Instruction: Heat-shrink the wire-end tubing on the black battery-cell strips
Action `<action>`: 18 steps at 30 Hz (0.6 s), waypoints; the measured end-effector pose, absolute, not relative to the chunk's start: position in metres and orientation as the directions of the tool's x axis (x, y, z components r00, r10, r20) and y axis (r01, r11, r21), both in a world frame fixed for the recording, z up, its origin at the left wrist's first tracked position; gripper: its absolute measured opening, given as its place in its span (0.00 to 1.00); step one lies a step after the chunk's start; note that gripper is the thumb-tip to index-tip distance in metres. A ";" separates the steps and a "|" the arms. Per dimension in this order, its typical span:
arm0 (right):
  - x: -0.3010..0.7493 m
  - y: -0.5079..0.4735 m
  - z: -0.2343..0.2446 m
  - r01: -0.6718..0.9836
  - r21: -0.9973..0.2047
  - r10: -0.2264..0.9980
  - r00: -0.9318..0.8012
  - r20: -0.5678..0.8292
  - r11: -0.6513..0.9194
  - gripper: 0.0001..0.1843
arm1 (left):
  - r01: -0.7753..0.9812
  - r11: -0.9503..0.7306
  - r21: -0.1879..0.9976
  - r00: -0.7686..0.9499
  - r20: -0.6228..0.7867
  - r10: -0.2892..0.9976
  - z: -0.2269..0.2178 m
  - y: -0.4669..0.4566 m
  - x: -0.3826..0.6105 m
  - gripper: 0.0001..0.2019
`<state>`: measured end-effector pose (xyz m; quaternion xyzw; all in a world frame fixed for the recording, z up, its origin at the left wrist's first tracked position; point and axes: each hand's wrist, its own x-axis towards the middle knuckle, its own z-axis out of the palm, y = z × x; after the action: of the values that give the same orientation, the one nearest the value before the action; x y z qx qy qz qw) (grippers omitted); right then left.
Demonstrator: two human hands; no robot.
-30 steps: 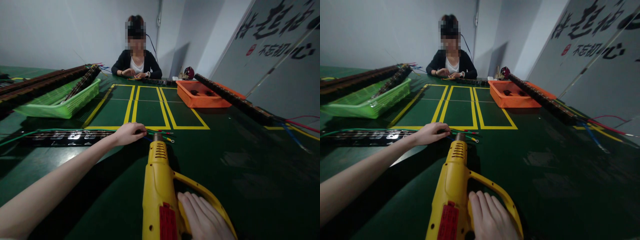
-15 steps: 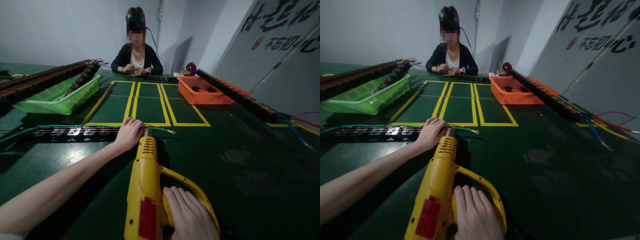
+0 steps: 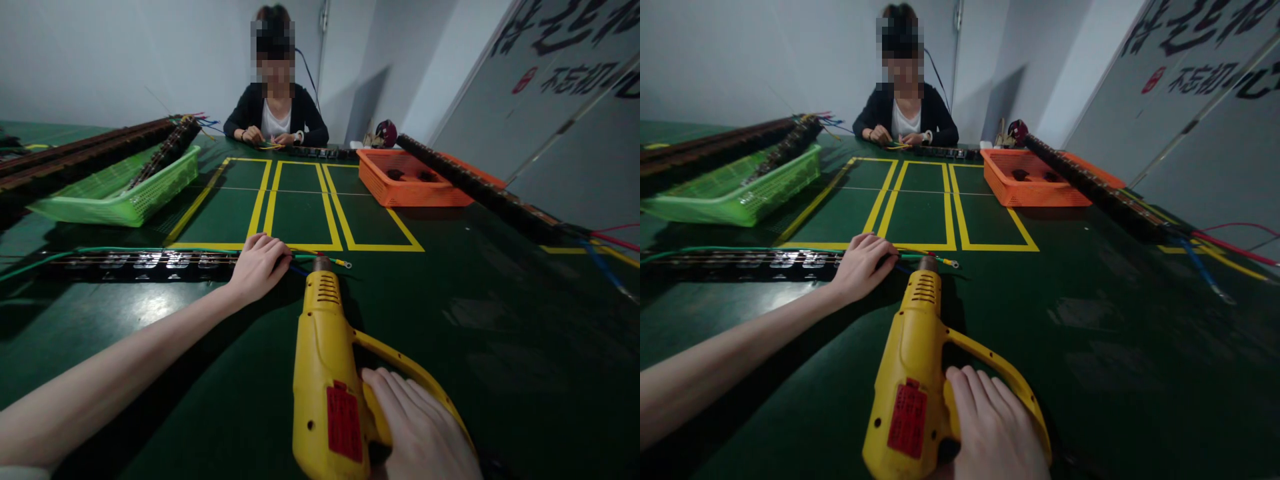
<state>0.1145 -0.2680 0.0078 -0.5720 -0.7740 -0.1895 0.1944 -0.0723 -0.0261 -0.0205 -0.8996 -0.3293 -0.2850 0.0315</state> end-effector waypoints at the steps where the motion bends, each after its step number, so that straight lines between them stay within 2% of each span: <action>1: 0.117 -0.270 0.007 0.960 0.080 0.816 -0.269 0.512 0.267 0.40 | 0.606 -0.786 0.124 0.625 0.537 0.567 -0.020 -0.026 -0.072 0.10; 6: 0.125 -0.276 0.004 0.965 0.124 0.827 -0.264 0.496 0.233 0.49 | 0.600 -0.791 0.123 0.629 0.538 0.561 -0.021 -0.025 -0.072 0.10; 18: 0.092 -0.272 -0.002 0.984 0.051 0.848 -0.174 0.501 0.172 0.49 | 0.612 -0.778 0.142 0.626 0.514 0.586 -0.023 -0.025 -0.072 0.08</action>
<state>0.0923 -0.2718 -0.0024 -0.6159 -0.7434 -0.1860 0.1829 -0.0718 -0.0246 -0.0229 -0.9014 -0.3322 -0.2766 0.0231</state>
